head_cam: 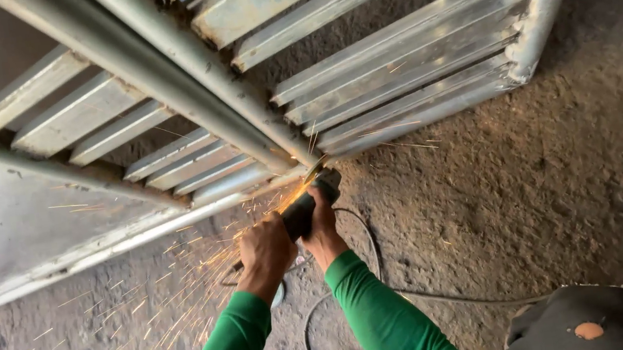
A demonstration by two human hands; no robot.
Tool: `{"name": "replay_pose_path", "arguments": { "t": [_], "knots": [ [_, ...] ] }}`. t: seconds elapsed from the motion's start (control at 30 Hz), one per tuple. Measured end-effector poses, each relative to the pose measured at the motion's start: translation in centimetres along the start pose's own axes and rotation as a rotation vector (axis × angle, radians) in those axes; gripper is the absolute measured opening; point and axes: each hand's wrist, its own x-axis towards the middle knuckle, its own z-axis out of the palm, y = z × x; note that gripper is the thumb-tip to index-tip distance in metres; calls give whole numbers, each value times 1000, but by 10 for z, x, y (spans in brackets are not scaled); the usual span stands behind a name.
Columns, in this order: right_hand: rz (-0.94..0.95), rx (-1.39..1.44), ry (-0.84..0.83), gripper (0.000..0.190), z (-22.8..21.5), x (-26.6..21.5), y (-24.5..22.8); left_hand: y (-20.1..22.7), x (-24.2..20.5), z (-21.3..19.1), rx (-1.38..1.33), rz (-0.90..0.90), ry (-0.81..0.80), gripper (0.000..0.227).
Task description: Using an angle grinder to smooth the welds and edges of a metal gate frame.
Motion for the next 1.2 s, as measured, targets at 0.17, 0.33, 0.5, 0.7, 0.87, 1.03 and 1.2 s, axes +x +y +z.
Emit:
{"name": "replay_pose_path", "arguments": {
  "t": [0.17, 0.33, 0.5, 0.7, 0.87, 1.03, 1.2],
  "knots": [
    [54, 3, -39, 86, -15, 28, 14, 0, 2, 10, -6, -17, -5, 36],
    [48, 92, -65, 78, -12, 55, 24, -5, 16, 13, 41, -11, 2, 38],
    [53, 169, -92, 74, -24, 95, 64, -17, 5, 17, 46, -28, 14, 34],
    [108, 110, -87, 69, -3, 63, 62, -30, -8, -2, 26, -78, 64, 38],
    [115, 227, -36, 60, -13, 59, 63, -29, -4, 7, 79, -40, 73, 39],
    [69, 255, -64, 57, -12, 59, 50, -15, 0, 0, 81, -15, 91, 33],
    [71, 210, -101, 53, -22, 54, 54, -21, -13, 8, 62, -27, 16, 42]
  ]
}}
